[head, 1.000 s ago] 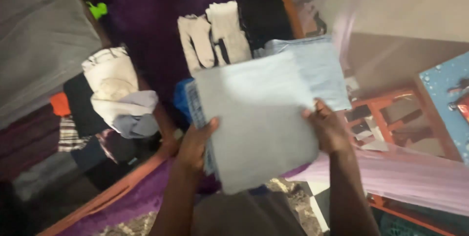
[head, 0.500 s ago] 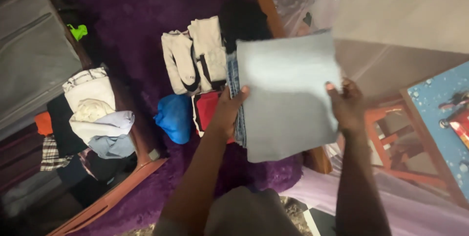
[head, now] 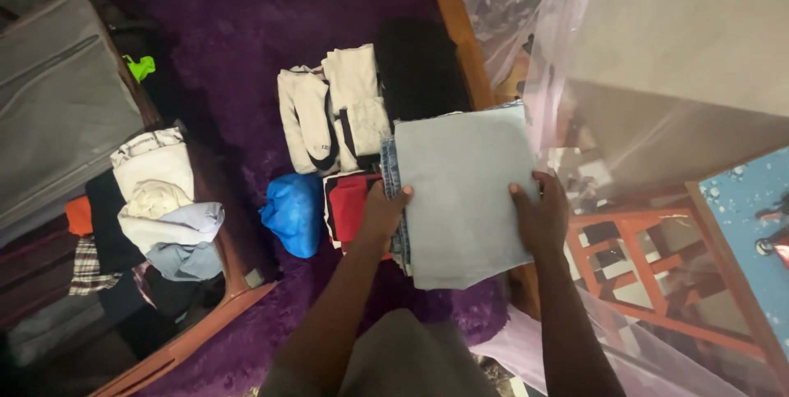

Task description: Packing clothes into a suitcase on a bed.

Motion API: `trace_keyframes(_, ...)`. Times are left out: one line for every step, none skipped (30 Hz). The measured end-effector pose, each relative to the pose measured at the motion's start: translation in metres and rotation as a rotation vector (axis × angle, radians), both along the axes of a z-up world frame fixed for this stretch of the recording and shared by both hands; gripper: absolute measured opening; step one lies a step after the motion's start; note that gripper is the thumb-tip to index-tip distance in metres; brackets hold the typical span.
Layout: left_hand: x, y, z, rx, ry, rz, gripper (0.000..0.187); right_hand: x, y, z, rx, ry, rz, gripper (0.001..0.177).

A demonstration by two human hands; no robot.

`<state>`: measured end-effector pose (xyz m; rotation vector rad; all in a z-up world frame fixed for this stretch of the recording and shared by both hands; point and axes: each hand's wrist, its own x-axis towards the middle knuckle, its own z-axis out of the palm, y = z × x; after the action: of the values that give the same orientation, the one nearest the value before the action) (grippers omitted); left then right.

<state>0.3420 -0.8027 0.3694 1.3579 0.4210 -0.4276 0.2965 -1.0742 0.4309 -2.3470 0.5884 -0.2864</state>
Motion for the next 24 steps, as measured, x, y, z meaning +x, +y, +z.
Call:
trace_keyframes(0.001,0.001,0.002,-0.001,-0.001,0.002,0.036,0.0,-0.002,-0.004,-0.001,-0.001,0.002,0.053)
trace_keyframes(0.002,0.001,0.004,-0.025,0.046,0.023,0.039,-0.001,-0.003,-0.008,0.012,-0.022,0.008,0.054)
trace_keyframes(0.003,0.001,0.007,-0.049,0.089,0.044,0.042,-0.001,-0.005,-0.011,0.025,-0.047,0.013,0.054)
trace_keyframes(0.003,0.003,0.012,-0.05,0.084,0.046,0.042,-0.002,-0.003,-0.007,0.025,-0.052,0.015,0.054)
trace_keyframes(0.002,0.004,0.017,-0.093,0.128,0.066,0.044,-0.002,-0.001,-0.002,0.032,-0.01,-0.001,0.055)
trace_keyframes(0.0,0.007,0.022,-0.135,0.172,0.085,0.045,-0.002,0.002,0.002,0.038,0.031,-0.017,0.056)
trace_keyframes(0.001,0.008,0.012,-0.138,0.166,0.094,0.045,-0.003,0.0,-0.001,0.037,0.025,-0.008,0.056)
trace_keyframes(0.0,0.01,0.002,-0.133,0.109,0.099,0.047,-0.004,-0.001,-0.005,0.027,0.011,-0.011,0.057)
trace_keyframes(-0.002,0.015,-0.009,-0.125,0.055,0.111,0.048,-0.005,0.0,-0.009,0.019,0.0,-0.006,0.058)
trace_keyframes(-0.001,0.02,-0.021,-0.125,0.05,0.126,0.048,-0.003,-0.003,-0.01,0.02,-0.003,0.009,0.058)
trace_keyframes(-0.004,0.026,-0.034,-0.075,-0.006,0.112,0.043,-0.004,-0.005,-0.012,-0.03,0.023,0.016,0.059)
trace_keyframes(-0.008,0.032,-0.048,-0.025,-0.061,0.098,0.038,-0.004,-0.007,-0.015,-0.08,0.049,0.022,0.059)
trace_keyframes(-0.011,0.039,-0.043,-0.022,-0.054,0.12,0.038,-0.005,-0.002,-0.006,-0.079,0.056,0.044,0.059)
trace_keyframes(-0.013,0.046,-0.039,-0.088,0.014,0.101,0.034,-0.006,0.003,0.003,-0.024,0.098,0.014,0.059)
trace_keyframes(-0.02,0.053,-0.036,-0.157,0.084,0.084,0.03,-0.009,0.008,0.011,0.029,0.148,-0.014,0.058)
trace_keyframes(-0.032,0.061,-0.016,-0.158,0.096,0.11,0.03,-0.015,0.005,0.003,0.027,0.162,0.01,0.058)
trace_keyframes(-0.041,0.069,0.004,-0.188,0.196,0.139,0.029,-0.019,0.003,-0.005,-0.112,0.093,0.032,0.057)
trace_keyframes(-0.049,0.078,0.024,-0.221,0.296,0.17,0.028,-0.022,0.0,-0.012,-0.249,0.02,0.055,0.056)
trace_keyframes(-0.059,0.087,0.018,-0.224,0.3,0.192,0.028,-0.032,0.007,-0.013,-0.25,0.024,0.077,0.056)
trace_keyframes(-0.069,0.096,0.013,-0.277,0.197,0.22,0.03,-0.042,0.014,-0.014,-0.296,-0.148,0.125,0.05)
trace_keyframes(-0.078,0.105,0.007,-0.328,0.094,0.245,0.034,-0.051,0.022,-0.014,-0.335,-0.322,0.171,0.043)
trace_keyframes(-0.088,0.115,0.007,-0.328,0.096,0.265,0.034,-0.055,0.039,-0.005,-0.332,-0.32,0.192,0.043)
trace_keyframes(-0.098,0.124,0.007,-0.31,0.09,0.301,0.034,-0.059,0.056,0.004,-0.267,-0.319,0.208,0.041)
trace_keyframes(-0.109,0.132,0.007,-0.292,0.084,0.337,0.035,-0.064,0.072,0.013,-0.202,-0.316,0.224,0.039)
